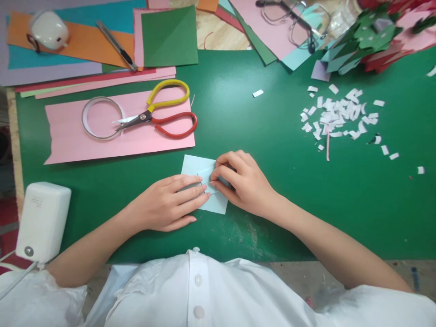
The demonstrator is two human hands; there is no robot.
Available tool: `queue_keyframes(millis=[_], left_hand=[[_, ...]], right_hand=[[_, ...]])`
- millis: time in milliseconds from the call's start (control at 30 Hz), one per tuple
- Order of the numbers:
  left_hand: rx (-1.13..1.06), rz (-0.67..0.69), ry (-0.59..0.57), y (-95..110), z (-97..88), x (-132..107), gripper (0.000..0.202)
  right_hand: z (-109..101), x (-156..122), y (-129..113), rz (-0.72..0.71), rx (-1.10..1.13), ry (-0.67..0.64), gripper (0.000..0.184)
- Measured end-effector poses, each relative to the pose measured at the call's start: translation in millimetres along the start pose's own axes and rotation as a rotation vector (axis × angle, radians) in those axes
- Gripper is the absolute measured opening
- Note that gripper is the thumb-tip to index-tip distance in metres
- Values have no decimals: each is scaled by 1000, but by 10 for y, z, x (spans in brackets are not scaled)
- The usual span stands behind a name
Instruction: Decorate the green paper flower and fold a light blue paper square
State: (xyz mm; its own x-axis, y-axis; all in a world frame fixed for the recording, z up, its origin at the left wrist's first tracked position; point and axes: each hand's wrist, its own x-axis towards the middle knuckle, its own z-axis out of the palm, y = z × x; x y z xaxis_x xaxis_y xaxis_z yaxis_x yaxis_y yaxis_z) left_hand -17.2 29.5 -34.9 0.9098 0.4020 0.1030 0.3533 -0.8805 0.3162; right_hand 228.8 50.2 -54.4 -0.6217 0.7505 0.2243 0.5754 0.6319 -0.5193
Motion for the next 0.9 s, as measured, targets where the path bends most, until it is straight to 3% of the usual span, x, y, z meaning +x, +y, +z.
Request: queue_keyframes(millis=[400, 633, 900], left_hand=[[64, 4, -14, 18, -29, 28, 44], [61, -6, -37, 19, -41, 26, 42], [63, 16, -8, 12, -15, 29, 45]], right_hand=[[-127, -16, 143, -122, 11, -28, 12], [-128, -21, 137, -102, 17, -27, 8], [-85, -21, 125, -126, -134, -27, 7]])
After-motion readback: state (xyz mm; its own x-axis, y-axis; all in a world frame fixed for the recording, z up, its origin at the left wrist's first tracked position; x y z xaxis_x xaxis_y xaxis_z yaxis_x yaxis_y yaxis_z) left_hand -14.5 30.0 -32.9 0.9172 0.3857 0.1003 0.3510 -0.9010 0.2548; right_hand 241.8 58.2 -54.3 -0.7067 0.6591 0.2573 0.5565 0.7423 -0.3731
